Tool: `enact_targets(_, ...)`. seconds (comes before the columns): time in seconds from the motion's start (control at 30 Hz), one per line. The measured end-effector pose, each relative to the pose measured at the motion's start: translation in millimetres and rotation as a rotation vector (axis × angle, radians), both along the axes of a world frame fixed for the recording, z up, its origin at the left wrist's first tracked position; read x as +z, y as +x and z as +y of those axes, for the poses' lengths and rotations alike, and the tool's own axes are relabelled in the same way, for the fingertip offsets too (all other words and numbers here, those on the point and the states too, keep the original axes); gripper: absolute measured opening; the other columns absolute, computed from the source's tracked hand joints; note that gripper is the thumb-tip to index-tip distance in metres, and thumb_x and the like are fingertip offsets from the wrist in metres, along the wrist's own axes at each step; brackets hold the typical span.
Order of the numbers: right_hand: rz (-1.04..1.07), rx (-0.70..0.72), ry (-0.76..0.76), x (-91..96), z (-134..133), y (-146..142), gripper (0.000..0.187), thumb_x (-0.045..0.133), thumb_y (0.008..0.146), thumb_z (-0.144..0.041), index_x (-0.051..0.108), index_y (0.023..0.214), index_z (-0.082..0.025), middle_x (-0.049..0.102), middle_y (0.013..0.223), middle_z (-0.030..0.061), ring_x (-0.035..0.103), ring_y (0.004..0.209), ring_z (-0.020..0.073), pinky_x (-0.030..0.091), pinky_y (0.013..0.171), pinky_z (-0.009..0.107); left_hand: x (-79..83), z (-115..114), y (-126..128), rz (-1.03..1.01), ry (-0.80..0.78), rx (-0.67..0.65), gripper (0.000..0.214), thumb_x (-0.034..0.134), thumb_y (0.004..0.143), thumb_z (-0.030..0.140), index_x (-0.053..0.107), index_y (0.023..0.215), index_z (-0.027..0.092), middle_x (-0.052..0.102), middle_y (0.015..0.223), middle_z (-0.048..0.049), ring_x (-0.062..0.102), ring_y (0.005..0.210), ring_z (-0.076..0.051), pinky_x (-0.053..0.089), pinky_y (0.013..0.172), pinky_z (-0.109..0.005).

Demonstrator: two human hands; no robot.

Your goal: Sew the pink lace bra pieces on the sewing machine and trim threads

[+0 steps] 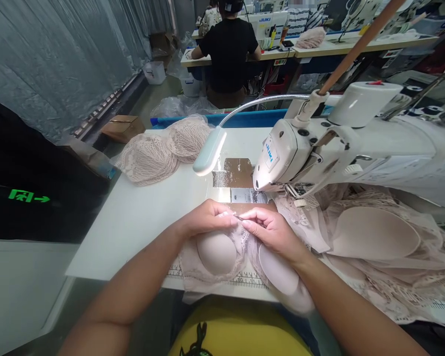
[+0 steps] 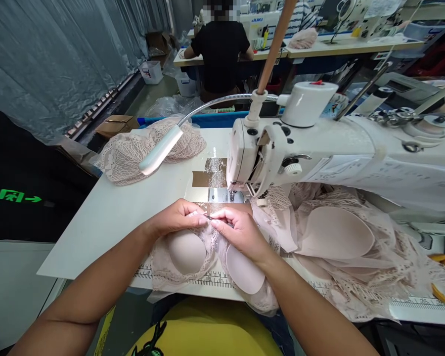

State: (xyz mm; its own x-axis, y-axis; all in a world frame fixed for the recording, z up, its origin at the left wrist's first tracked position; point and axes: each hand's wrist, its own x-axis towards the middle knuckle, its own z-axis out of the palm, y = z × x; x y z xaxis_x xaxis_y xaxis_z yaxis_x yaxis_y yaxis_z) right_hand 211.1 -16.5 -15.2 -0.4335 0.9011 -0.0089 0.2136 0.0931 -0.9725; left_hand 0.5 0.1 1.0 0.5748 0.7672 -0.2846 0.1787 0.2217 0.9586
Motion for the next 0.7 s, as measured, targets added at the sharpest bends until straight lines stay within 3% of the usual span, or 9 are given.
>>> enact_targets(0.23, -0.037, 0.045, -0.012, 1.3, 2.0, 1.5, 0.021, 0.061, 0.083, -0.034, 0.068, 0.095, -0.019, 0.07, 0.092, 0.0046, 0.064, 0.085, 0.019, 0.05, 0.077, 0.032, -5.1, 1.3, -3.5, 0.013, -0.04, 0.021, 0.023, 0.07, 0.073, 0.035, 0.067, 0.074, 0.011, 0.058, 0.069, -0.001, 0.05, 0.065, -0.011, 0.039, 0.061, -0.021)
enact_targets(0.57, -0.058, 0.024, 0.035, 2.8, 1.3, -10.7, 0.018, 0.058, 0.085, -0.034, 0.067, 0.088, -0.019, 0.067, 0.086, 0.0046, 0.062, 0.081, 0.0188, 0.049, 0.073, 0.033, -4.9, 1.9, 1.7, -0.012, -0.02, -0.058, 0.029, 0.069, 0.073, 0.033, 0.059, 0.058, 0.011, 0.044, 0.055, 0.0036, 0.04, 0.054, -0.007, 0.029, 0.052, -0.02)
enact_targets(0.7, 0.029, -0.074, -0.051, -0.3, 2.6, -10.8, 0.022, 0.06, 0.083, -0.039, 0.064, 0.09, -0.018, 0.065, 0.084, 0.0039, 0.061, 0.076, 0.0173, 0.049, 0.069, 0.031, -3.4, 0.7, 2.4, 0.027, -0.023, -0.04, 0.023, 0.07, 0.074, 0.034, 0.068, 0.07, 0.011, 0.056, 0.065, 0.0003, 0.048, 0.061, -0.009, 0.036, 0.057, -0.021)
